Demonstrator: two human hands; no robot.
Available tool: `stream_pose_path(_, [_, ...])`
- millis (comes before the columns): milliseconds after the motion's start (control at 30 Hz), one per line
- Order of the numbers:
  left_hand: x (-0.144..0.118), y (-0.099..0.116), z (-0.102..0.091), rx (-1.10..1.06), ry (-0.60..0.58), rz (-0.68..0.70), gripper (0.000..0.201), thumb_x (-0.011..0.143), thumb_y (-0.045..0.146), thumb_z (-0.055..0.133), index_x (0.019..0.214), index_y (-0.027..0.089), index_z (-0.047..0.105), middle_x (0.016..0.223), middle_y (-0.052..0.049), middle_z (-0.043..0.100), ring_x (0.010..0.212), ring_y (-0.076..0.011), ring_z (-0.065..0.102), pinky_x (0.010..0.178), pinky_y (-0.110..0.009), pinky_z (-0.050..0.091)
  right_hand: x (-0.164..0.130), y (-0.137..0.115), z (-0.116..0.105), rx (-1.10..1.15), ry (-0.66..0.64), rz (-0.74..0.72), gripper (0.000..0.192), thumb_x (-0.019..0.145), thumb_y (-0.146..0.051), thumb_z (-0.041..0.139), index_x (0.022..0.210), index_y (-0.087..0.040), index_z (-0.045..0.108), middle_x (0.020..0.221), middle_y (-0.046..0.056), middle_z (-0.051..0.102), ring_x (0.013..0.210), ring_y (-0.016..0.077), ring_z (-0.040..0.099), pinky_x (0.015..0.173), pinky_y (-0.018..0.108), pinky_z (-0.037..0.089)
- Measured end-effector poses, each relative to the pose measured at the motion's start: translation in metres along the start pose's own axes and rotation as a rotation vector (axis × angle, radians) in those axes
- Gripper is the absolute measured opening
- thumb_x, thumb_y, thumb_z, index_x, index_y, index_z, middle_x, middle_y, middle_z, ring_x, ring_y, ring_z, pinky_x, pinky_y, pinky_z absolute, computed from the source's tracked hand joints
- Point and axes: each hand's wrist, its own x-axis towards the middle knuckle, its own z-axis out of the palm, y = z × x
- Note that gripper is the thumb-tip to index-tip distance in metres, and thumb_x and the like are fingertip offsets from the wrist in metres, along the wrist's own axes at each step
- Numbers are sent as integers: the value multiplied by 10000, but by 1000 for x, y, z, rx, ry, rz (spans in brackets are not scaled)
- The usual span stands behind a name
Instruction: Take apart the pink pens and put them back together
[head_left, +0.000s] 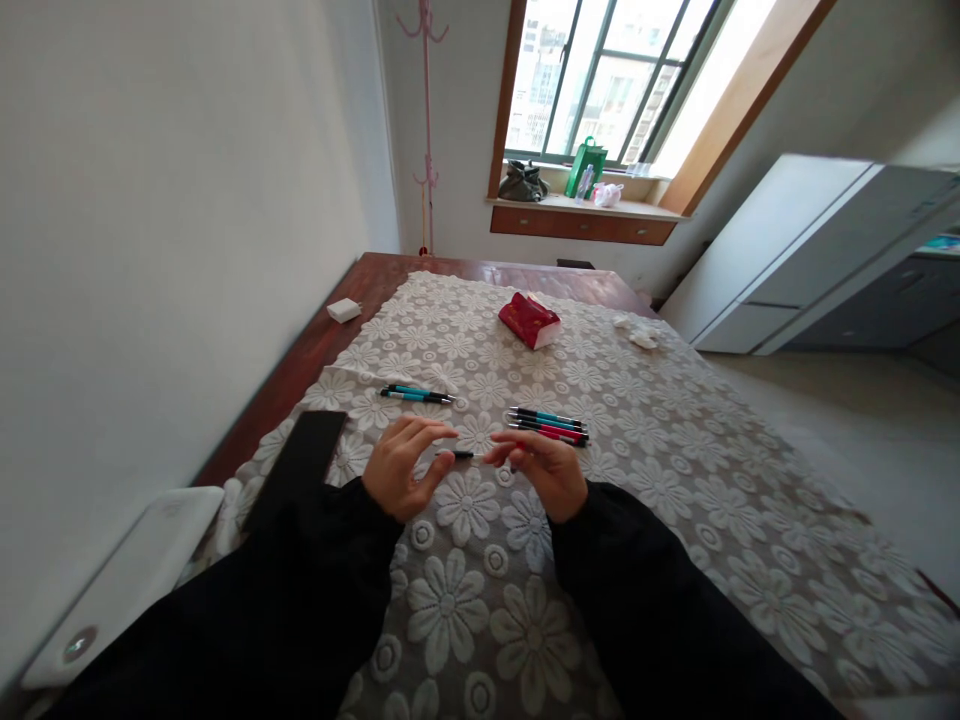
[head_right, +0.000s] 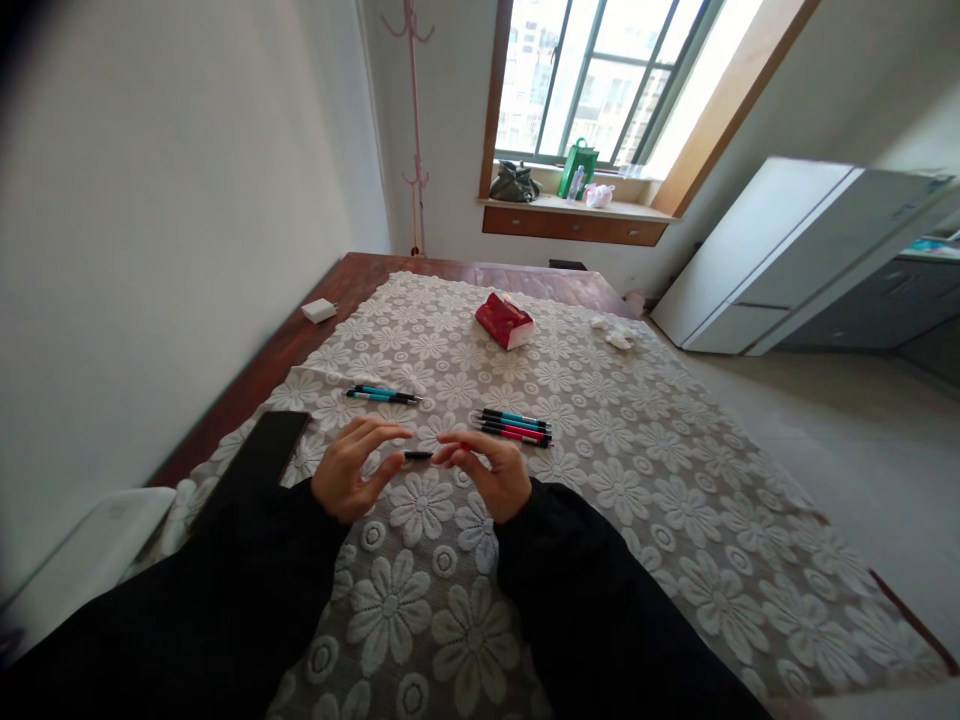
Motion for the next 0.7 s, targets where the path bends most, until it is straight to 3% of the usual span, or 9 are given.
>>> stream_pose_path(133, [0,-8,7,104,-74,-73,334,776,221,641,1110,235,648,1105,-57,655,1081,-265,542,977,-423,414,4,10,-12,-37,117,-16,228,923,-371,569,1097,-224,561,780,18,723,727,172,672,745,350,528])
stream_pose_path(233, [-1,-13,12,139,-108,-108,306,780,236,653,1086,232,656,1087,-51,660,1070,-265,540,965,-420,412,7,19,-19,192,113,28,223,892,-431,607,956,-244,504,755,6,712,700,185,670,596,305,512])
stream_pose_path(300, [-2,-16,14,152,-125,-121,255,792,263,658,1045,239,676,1072,-45,662,1058,-264,543,948,-421,414,8,23,-23,216,110,58,265,862,-476,630,895,-234,527,814,38,712,726,197,664,558,300,504])
stream_pose_path(400, [-3,-20,16,156,-144,-139,154,812,296,653,949,250,706,1027,-36,669,1024,-256,555,920,-413,420,11,26,-25,118,182,87,290,854,-499,630,871,-212,597,844,56,688,744,186,643,644,333,534])
stream_pose_path(533, [-3,-23,17,129,-128,-157,108,830,289,640,897,246,712,955,-28,681,981,-240,569,899,-386,428,13,29,-24,275,241,111,332,846,-543,620,908,-223,559,747,14,652,715,189,655,703,381,558])
stream_pose_path(600, [-3,-24,17,112,-119,-163,103,834,279,635,897,249,711,931,-22,691,967,-238,574,883,-376,433,13,29,-24,330,248,126,350,827,-549,641,917,-229,533,785,22,676,784,217,679,754,423,559])
stream_pose_path(700, [-2,-23,16,87,-104,-180,97,838,265,633,898,258,709,917,-14,706,951,-238,581,860,-369,442,13,28,-27,236,225,103,299,848,-499,639,928,-224,552,825,39,702,822,222,684,753,407,550])
